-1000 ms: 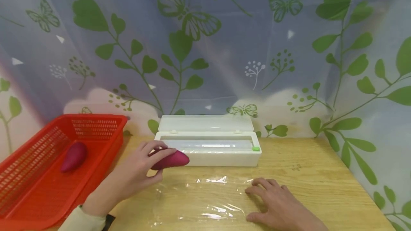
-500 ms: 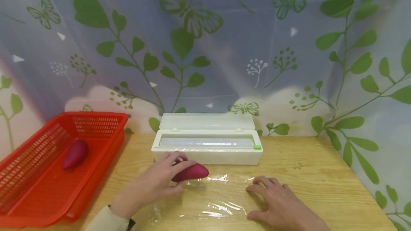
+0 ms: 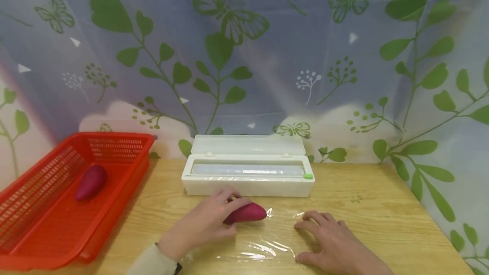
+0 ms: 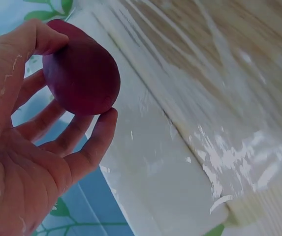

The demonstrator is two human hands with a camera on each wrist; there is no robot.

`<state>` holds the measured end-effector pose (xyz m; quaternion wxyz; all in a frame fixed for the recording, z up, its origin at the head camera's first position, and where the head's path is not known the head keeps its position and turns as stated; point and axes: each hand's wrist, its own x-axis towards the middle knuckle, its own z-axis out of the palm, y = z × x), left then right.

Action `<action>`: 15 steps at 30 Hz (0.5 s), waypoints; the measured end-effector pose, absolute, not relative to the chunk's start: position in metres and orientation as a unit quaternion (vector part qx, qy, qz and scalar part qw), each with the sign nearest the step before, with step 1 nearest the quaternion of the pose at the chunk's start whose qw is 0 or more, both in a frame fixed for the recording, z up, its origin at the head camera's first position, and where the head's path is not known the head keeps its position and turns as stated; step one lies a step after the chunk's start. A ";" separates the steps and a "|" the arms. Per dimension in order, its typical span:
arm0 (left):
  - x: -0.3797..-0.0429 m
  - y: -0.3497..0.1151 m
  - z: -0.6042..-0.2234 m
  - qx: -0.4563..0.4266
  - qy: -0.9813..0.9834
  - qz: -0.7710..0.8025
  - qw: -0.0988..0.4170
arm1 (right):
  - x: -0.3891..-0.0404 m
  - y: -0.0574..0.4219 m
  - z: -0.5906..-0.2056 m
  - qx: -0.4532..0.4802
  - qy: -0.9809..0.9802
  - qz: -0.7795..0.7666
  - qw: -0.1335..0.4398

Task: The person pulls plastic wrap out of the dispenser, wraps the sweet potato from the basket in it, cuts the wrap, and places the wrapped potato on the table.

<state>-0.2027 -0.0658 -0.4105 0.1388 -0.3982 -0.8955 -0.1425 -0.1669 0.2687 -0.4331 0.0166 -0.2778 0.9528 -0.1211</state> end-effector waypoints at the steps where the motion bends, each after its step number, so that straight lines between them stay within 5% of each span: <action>1: -0.202 -0.064 -0.411 -0.397 -0.897 -0.140 0.135 | -0.167 0.269 -0.433 -0.279 0.952 -0.121 0.016; 15: -0.200 -0.052 -0.418 -0.386 -0.909 -0.117 0.105 | -0.167 0.269 -0.432 -0.280 0.953 -0.117 0.022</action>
